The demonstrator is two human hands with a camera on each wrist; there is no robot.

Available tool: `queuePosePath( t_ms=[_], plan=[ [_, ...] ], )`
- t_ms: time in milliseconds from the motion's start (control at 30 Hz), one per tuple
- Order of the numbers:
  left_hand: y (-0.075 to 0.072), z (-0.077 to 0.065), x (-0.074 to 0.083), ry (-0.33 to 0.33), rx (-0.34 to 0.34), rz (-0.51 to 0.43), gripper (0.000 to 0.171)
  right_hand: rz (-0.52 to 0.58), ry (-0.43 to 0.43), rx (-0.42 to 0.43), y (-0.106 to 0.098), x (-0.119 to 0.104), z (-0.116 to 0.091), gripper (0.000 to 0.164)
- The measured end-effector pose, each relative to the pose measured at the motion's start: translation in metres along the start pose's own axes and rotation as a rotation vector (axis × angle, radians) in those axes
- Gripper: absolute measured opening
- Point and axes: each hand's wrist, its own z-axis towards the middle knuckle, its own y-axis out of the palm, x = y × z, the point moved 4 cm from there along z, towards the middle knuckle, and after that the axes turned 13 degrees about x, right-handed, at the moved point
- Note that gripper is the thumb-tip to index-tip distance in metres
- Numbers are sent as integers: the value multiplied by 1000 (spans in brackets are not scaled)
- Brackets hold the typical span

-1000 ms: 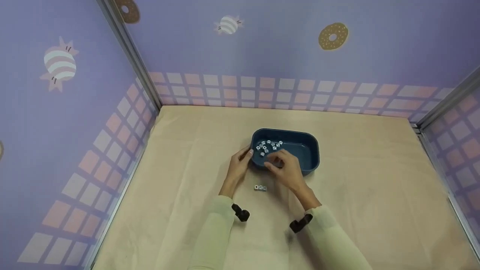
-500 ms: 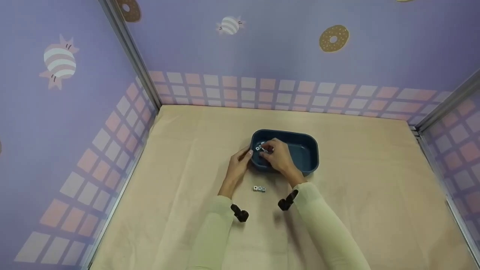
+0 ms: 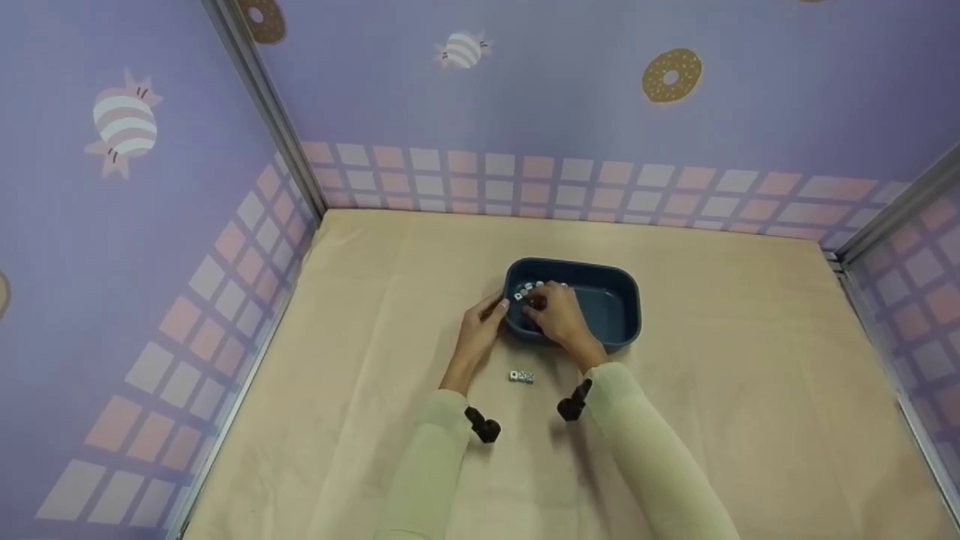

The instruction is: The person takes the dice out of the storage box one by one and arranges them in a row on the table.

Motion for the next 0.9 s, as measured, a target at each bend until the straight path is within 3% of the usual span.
queuePosePath(
  t_ms=[167, 400, 600, 900],
  plan=[
    [0, 0, -1, -6, 0, 5, 45, -10, 36, -44, 3, 2, 1, 24],
    [3, 2, -3, -42, -46, -150, 45, 12, 81, -104, 5, 3, 1, 22],
    [1, 1, -2, -21, -36, -76, 45, 19, 104, -153, 6, 4, 2, 22],
    [0, 3, -3, -28, -25, -89, 45, 21, 137, -184, 8, 5, 4, 20]
  ],
)
